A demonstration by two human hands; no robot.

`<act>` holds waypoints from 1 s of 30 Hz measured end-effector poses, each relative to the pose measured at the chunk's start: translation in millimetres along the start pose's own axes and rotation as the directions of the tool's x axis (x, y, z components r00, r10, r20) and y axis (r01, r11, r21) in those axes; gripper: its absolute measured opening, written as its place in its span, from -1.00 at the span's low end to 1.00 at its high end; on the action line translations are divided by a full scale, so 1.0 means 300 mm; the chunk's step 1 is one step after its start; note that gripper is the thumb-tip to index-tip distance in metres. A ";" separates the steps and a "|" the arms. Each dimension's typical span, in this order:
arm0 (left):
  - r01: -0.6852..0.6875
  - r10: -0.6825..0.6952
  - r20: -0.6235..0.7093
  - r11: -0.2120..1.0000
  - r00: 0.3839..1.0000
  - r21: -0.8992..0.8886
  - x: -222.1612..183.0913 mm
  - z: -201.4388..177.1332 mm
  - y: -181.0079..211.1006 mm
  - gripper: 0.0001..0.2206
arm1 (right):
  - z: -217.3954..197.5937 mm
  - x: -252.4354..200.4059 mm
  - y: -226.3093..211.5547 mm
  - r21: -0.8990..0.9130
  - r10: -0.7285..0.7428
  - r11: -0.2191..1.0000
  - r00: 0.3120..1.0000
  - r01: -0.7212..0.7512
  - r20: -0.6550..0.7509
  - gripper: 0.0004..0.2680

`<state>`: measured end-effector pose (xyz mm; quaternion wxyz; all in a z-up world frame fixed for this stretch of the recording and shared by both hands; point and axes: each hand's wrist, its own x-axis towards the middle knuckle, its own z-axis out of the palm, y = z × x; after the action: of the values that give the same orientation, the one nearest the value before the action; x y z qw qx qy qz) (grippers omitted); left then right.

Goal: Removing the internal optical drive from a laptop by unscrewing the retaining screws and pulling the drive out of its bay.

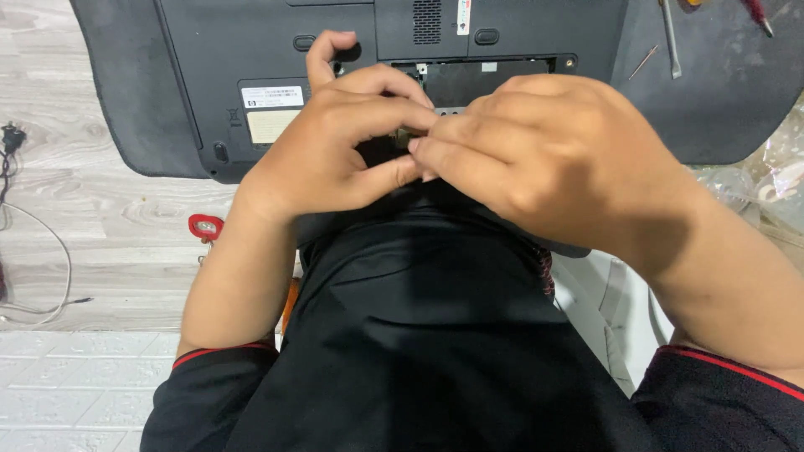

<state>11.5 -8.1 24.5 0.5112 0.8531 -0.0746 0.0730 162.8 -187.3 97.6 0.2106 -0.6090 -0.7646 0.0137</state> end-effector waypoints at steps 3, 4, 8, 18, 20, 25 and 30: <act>-0.065 0.078 -0.110 0.991 0.991 0.114 0.012 0.022 -0.001 -0.88 | 0.022 -0.003 -0.011 -0.078 0.006 0.997 0.999 -0.009 -0.037 -0.99; -0.065 0.077 -0.109 0.992 0.991 0.113 0.013 0.020 -0.005 -0.88 | 0.025 -0.006 -0.014 -0.078 0.007 0.997 0.999 -0.010 -0.037 -0.99; -0.123 0.129 -0.044 0.986 0.991 0.109 0.019 0.013 -0.009 -0.86 | 0.007 0.005 -0.015 -0.221 0.041 0.975 0.999 -0.034 0.024 -0.63; -0.042 0.041 0.046 0.999 0.998 0.026 0.017 -0.008 0.003 -0.84 | 0.011 -0.025 0.014 -0.078 -0.010 0.997 1.000 0.012 0.024 -0.98; -0.028 0.028 0.010 0.999 1.000 0.042 0.006 0.006 -0.002 -0.87 | 0.008 -0.017 0.006 -0.139 -0.004 0.990 1.000 0.007 0.024 -0.97; -0.011 0.034 -0.145 0.987 0.989 0.159 0.007 0.033 -0.003 -0.95 | 0.024 -0.005 -0.026 -0.281 -0.004 0.960 1.000 0.008 0.014 -0.94; -0.111 0.123 -0.038 0.969 0.992 0.221 0.018 0.013 -0.001 -0.82 | 0.035 -0.001 -0.068 -0.444 0.063 0.895 0.998 -0.046 0.025 -0.73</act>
<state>16.9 -11.5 23.4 0.4111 0.8960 -0.1032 0.1327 140.3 -190.3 93.7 0.0514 -0.6617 -0.7343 -0.1428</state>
